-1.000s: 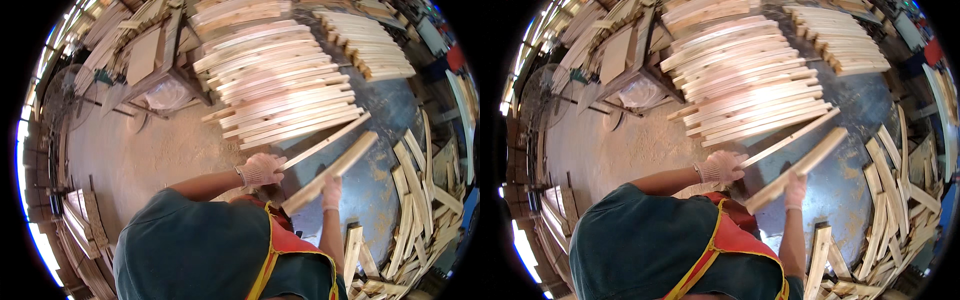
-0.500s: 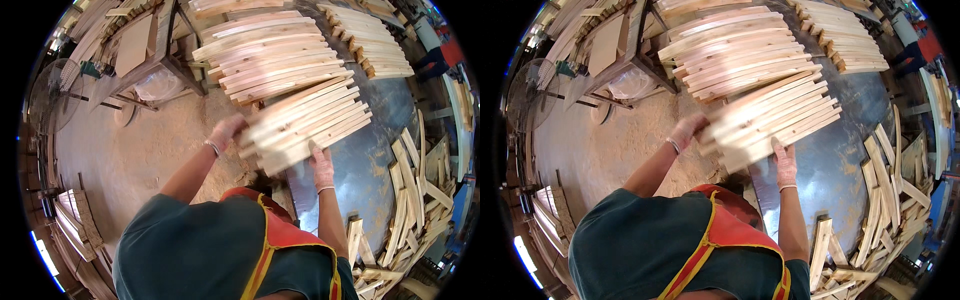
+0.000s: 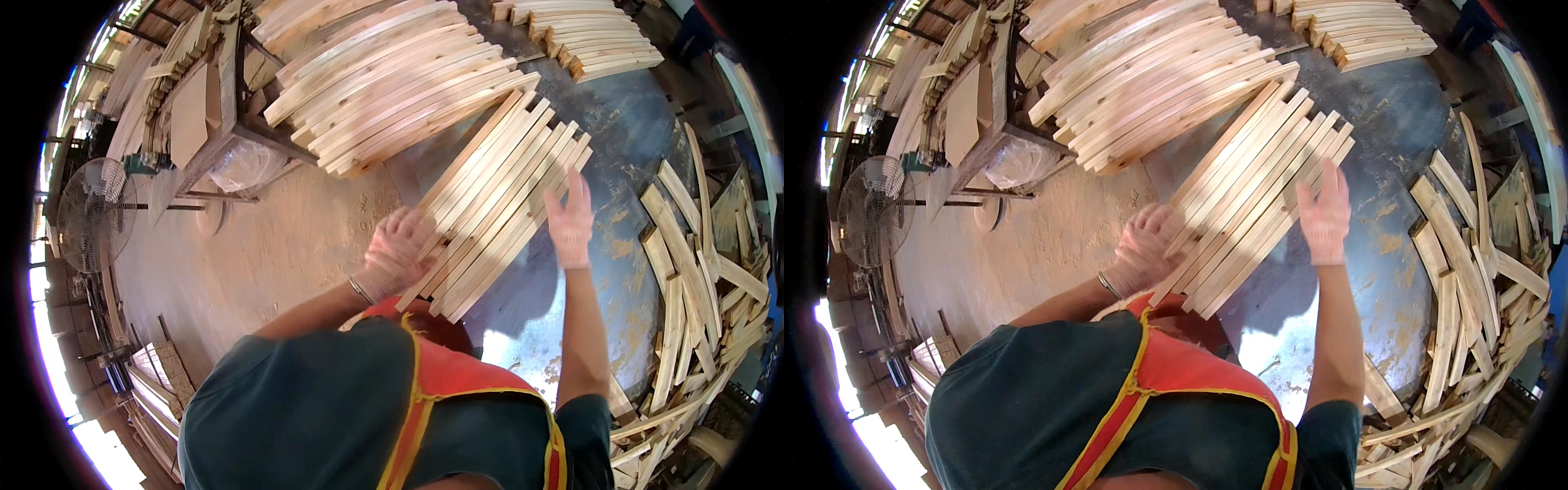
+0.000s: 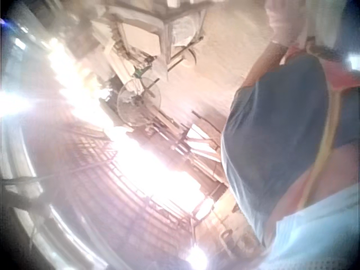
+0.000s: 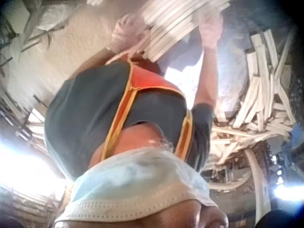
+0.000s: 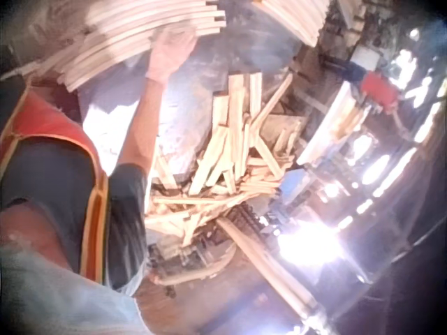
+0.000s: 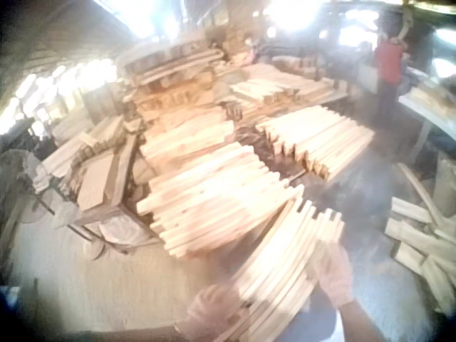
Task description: The person picks up wooden planks from a large pile on a metal table and stacks them neatly. They repeatedly grab handfuls of planks, align them, and place them into a growing stack on the left side of the table.
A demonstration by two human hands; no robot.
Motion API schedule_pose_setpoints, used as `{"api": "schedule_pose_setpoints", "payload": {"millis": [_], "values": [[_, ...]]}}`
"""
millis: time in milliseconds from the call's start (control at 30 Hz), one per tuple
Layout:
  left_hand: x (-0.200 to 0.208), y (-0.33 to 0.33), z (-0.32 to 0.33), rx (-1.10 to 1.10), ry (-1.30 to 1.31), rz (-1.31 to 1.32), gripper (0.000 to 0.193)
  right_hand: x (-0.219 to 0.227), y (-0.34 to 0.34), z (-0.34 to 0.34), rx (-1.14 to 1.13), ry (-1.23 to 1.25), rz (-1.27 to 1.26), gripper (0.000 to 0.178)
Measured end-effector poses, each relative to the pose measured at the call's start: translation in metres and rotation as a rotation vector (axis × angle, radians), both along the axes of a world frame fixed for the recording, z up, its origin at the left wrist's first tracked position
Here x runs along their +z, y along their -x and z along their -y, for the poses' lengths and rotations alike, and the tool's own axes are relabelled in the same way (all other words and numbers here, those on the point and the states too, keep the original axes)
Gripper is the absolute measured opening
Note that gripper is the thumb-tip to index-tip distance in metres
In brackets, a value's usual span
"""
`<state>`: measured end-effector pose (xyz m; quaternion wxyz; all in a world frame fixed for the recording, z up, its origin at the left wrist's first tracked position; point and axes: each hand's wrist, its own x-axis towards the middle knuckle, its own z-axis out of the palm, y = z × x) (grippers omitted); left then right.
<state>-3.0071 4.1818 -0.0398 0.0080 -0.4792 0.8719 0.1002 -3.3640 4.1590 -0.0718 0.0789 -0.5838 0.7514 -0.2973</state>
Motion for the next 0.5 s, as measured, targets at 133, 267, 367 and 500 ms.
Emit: {"api": "schedule_pose_setpoints", "payload": {"millis": [133, 267, 367, 500], "values": [[-0.015, 0.02, -0.008, -0.07, 0.071, -0.049, 0.072, 0.006, 0.037, 0.116, 0.202, -0.079, -0.276, 0.065], [-0.016, 0.022, -0.007, -0.064, 0.119, -0.209, 0.065, 0.011, 0.044, 0.19, 0.222, -0.366, -0.305, 0.075], [-0.016, 0.022, -0.006, -0.051, 0.057, -0.21, 0.063, 0.03, 0.046, 0.201, 0.209, -0.53, -0.062, 0.081], [-0.013, 0.04, 0.001, 0.038, 0.171, -0.207, 0.053, 0.061, 0.05, 0.16, 0.515, -0.43, 0.682, 0.077]]}}
